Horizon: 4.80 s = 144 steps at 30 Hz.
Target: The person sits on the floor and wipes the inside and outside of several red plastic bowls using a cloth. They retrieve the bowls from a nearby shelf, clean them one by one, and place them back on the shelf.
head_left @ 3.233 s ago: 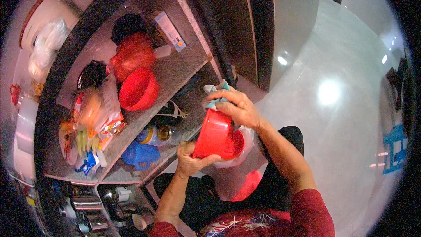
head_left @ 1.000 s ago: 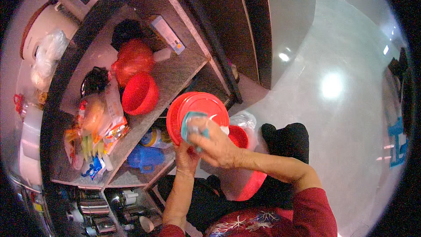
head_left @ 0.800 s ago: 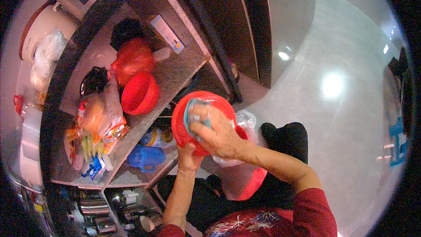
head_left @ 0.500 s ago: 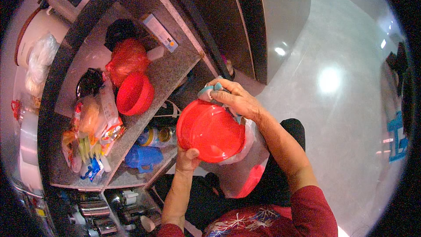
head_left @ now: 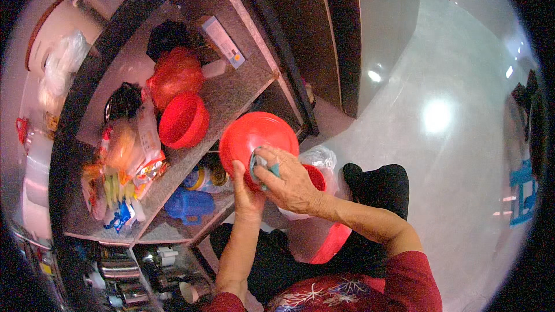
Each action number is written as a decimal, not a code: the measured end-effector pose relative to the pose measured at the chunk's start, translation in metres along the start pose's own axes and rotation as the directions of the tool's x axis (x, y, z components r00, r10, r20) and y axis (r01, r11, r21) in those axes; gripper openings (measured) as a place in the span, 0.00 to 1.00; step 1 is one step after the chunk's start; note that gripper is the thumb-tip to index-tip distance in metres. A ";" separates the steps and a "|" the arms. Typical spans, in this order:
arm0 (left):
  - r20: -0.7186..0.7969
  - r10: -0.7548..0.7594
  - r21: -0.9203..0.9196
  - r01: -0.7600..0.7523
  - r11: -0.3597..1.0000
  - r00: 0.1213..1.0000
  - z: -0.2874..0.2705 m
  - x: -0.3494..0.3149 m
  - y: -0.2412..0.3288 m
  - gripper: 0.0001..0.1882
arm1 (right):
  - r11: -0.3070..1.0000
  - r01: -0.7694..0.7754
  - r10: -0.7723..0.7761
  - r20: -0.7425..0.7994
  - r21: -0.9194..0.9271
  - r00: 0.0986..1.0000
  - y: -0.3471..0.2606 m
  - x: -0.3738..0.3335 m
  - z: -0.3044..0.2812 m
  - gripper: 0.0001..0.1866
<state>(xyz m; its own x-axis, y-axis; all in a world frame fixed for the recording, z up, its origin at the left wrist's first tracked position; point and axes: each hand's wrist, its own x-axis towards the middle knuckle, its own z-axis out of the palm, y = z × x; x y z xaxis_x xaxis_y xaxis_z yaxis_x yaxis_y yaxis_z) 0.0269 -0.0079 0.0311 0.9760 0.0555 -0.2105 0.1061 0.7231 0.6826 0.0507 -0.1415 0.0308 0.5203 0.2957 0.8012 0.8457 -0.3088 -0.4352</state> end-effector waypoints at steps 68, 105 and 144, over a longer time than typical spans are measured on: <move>-0.083 -0.094 0.211 0.109 0.971 0.992 0.001 0.001 -0.020 0.24 | 0.993 -0.049 0.015 0.298 0.109 0.954 0.007 -0.036 -0.020 0.20; 0.133 0.328 0.588 -0.341 0.734 0.935 -0.001 -0.001 -0.034 0.30 | 0.797 -0.221 0.413 0.239 -0.562 0.879 0.050 -0.059 0.001 0.11; 0.253 0.296 0.687 -0.386 0.615 0.921 -0.007 0.003 -0.048 0.27 | 0.598 -0.108 0.234 0.044 -0.794 0.971 0.070 -0.094 0.014 0.09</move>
<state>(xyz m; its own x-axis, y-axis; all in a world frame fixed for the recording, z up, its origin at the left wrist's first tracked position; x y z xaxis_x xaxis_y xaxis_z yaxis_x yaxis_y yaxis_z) 0.0230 -0.0379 -0.0075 0.9786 0.0909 0.1848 -0.1809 -0.0499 0.9822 0.0631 -0.1788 -0.0805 0.7084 0.2548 0.6583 0.3550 -0.9347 -0.0202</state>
